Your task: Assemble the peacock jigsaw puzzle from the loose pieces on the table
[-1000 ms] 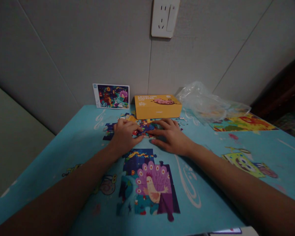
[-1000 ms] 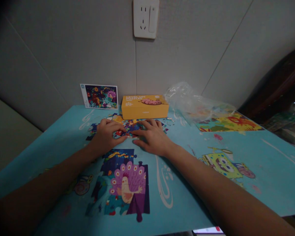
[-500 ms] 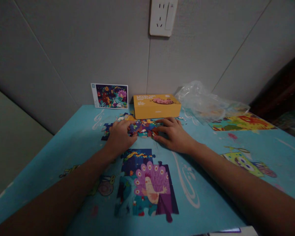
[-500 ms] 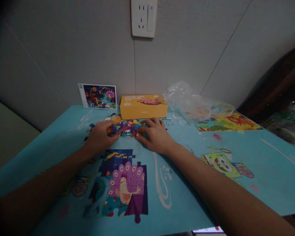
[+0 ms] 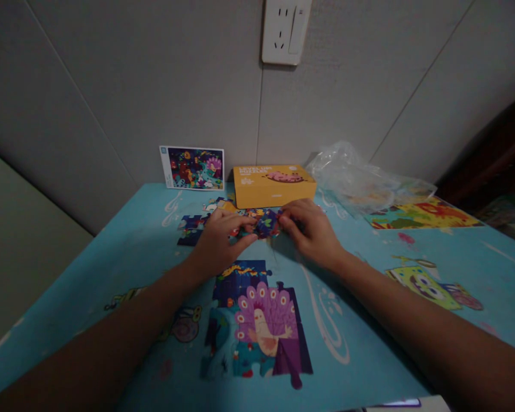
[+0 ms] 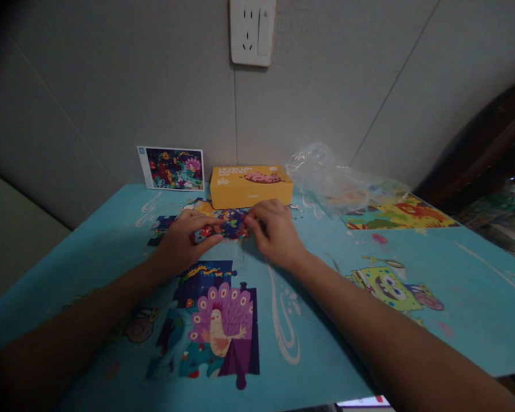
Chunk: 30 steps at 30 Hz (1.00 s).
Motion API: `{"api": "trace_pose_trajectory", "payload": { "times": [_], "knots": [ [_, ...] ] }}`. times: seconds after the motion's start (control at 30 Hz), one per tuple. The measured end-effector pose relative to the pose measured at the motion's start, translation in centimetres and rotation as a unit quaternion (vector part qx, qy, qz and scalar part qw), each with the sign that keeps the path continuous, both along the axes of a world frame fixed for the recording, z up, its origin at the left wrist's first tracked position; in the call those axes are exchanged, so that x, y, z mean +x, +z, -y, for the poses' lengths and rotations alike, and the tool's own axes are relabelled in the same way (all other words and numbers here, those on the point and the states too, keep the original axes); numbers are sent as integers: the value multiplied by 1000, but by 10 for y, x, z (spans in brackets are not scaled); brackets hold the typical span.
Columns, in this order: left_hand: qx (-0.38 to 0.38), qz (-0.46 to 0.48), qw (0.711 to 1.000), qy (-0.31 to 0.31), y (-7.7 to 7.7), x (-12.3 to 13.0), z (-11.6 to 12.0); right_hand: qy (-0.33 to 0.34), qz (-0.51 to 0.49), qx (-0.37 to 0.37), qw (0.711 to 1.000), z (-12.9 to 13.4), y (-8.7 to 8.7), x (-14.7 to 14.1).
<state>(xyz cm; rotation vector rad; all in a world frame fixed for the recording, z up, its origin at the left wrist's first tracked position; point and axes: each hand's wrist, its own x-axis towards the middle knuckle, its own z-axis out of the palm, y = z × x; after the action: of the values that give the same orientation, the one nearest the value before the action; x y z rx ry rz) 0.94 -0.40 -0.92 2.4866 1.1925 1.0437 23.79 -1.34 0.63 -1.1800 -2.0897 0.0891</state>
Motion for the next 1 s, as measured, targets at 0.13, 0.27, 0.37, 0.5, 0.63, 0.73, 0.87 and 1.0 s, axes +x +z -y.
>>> {"api": "trace_pose_trajectory", "payload": {
  "times": [0.13, 0.27, 0.37, 0.5, 0.63, 0.73, 0.87, 1.0],
  "knots": [
    [-9, -67, 992, 106, -10, -6, -10, -221, 21, -1, 975, -13, -5, 20],
    [-28, -109, 983, 142, -18, -9, -13, -327, 83, -53, 940, -20, -11, 31],
    [-27, -115, 982, 146, -18, -8, -11, -337, 100, -56, 934, -19, -12, 29],
    [-23, -113, 982, 151, -16, -7, -10, -238, 102, -6, 966, -13, -9, 18],
    [-23, -108, 982, 157, -16, -5, -10, -62, 167, -5, 984, -6, -10, 3],
    [-25, -101, 982, 155, -16, -5, -10, 12, 207, -26, 978, -3, -12, -4],
    [-30, -93, 983, 155, -16, -4, -10, 30, 205, -40, 978, -4, -11, -4],
    [-37, -88, 984, 149, -14, -4, -9, 19, 199, -39, 979, -4, -9, -3]
  ]
}}
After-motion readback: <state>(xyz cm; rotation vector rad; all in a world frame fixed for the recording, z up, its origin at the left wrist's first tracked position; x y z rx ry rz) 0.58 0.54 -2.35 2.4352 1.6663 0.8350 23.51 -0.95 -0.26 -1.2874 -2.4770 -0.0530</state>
